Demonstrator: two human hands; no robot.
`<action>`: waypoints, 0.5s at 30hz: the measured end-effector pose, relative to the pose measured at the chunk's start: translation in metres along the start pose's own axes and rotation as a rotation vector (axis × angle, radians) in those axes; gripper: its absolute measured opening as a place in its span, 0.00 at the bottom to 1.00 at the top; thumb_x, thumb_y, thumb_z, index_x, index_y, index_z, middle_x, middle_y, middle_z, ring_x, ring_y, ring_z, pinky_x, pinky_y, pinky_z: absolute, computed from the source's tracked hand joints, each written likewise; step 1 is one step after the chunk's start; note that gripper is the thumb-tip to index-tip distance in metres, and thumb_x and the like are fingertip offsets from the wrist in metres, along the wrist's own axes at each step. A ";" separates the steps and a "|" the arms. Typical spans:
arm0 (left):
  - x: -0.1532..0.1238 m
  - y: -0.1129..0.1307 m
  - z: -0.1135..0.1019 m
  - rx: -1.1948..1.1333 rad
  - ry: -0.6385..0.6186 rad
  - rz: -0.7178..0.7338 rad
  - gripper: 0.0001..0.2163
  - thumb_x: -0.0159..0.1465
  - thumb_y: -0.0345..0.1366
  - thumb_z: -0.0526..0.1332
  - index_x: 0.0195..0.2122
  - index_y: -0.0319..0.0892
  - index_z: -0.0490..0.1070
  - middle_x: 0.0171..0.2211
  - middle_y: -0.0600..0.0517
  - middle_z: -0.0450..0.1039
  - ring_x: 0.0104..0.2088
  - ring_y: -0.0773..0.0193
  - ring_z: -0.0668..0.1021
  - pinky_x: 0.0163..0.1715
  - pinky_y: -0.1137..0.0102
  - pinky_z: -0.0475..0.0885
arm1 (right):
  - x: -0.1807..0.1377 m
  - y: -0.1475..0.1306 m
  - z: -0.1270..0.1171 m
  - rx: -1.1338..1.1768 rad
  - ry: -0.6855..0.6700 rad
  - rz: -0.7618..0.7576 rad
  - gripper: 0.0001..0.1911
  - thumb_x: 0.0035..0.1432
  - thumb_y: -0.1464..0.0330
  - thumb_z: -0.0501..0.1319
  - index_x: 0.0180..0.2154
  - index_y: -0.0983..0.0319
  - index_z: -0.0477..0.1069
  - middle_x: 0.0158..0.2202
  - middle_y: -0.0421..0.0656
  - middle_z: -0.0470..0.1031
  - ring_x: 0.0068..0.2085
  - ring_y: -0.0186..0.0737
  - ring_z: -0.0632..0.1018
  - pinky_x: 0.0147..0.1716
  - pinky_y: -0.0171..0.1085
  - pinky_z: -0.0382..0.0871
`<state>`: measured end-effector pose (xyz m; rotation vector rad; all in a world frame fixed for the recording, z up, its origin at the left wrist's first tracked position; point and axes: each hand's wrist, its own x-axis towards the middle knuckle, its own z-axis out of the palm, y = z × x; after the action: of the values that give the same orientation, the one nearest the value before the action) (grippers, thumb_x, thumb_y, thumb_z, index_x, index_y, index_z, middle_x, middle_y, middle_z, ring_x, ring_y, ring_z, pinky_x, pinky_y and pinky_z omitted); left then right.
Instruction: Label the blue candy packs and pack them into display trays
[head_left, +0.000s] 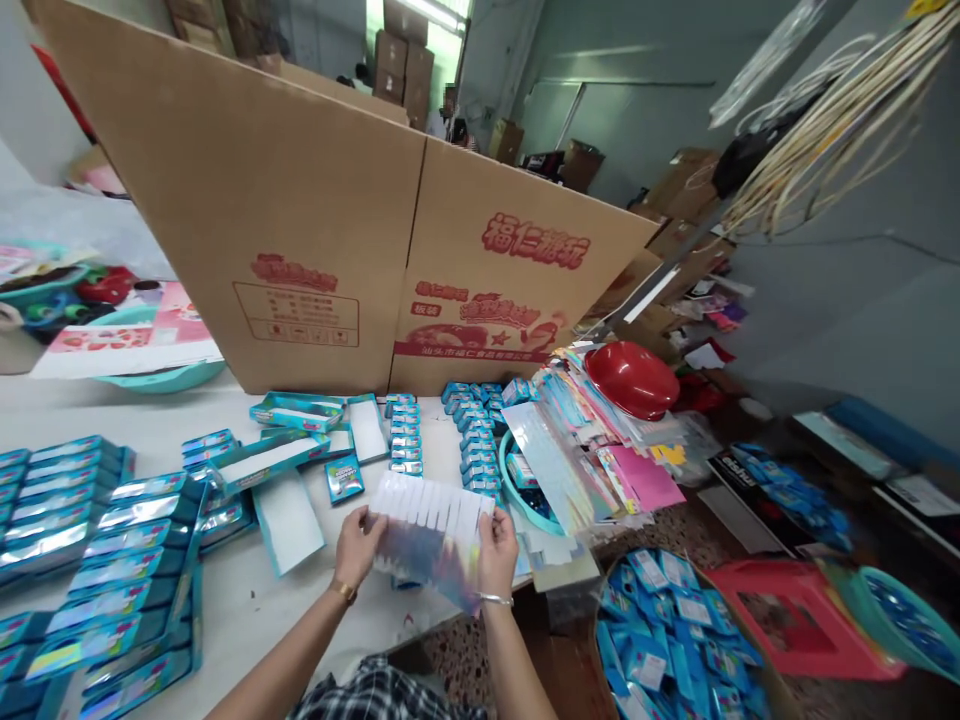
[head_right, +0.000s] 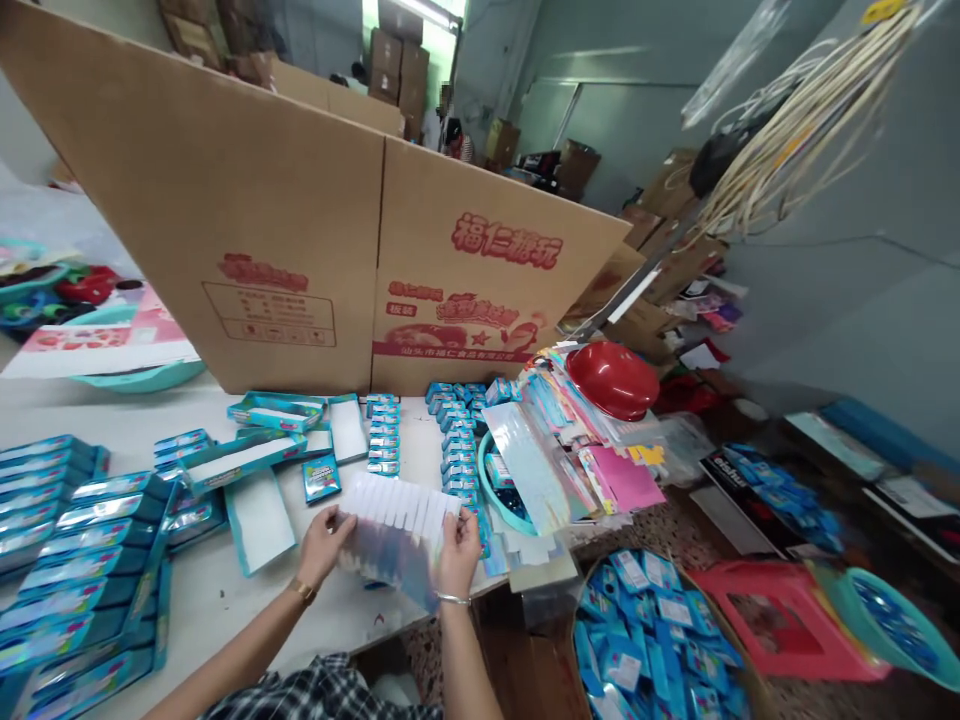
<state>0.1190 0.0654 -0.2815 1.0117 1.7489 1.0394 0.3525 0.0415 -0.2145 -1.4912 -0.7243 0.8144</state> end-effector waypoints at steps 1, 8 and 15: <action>-0.004 0.008 -0.004 -0.072 -0.018 -0.003 0.28 0.49 0.58 0.62 0.40 0.38 0.70 0.39 0.43 0.77 0.43 0.49 0.78 0.46 0.57 0.72 | 0.001 0.003 -0.002 -0.018 0.019 0.013 0.25 0.51 0.54 0.64 0.45 0.65 0.70 0.38 0.48 0.78 0.39 0.44 0.77 0.41 0.41 0.71; -0.026 0.080 -0.040 -0.354 -0.257 0.057 0.26 0.54 0.55 0.65 0.45 0.38 0.71 0.34 0.48 0.78 0.37 0.55 0.79 0.38 0.65 0.74 | -0.003 0.019 -0.018 0.022 -0.133 0.156 0.40 0.46 0.54 0.70 0.58 0.60 0.65 0.51 0.49 0.75 0.51 0.48 0.76 0.45 0.43 0.72; -0.033 0.121 -0.063 -0.120 -0.119 0.316 0.23 0.63 0.46 0.58 0.58 0.45 0.68 0.37 0.50 0.75 0.37 0.61 0.77 0.38 0.68 0.73 | -0.033 0.005 -0.013 0.401 -0.316 0.508 0.37 0.43 0.55 0.72 0.55 0.53 0.68 0.52 0.45 0.76 0.51 0.48 0.77 0.47 0.48 0.73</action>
<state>0.0975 0.0602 -0.1430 1.2729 1.4417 1.2371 0.3444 0.0067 -0.2162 -1.1997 -0.3712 1.5114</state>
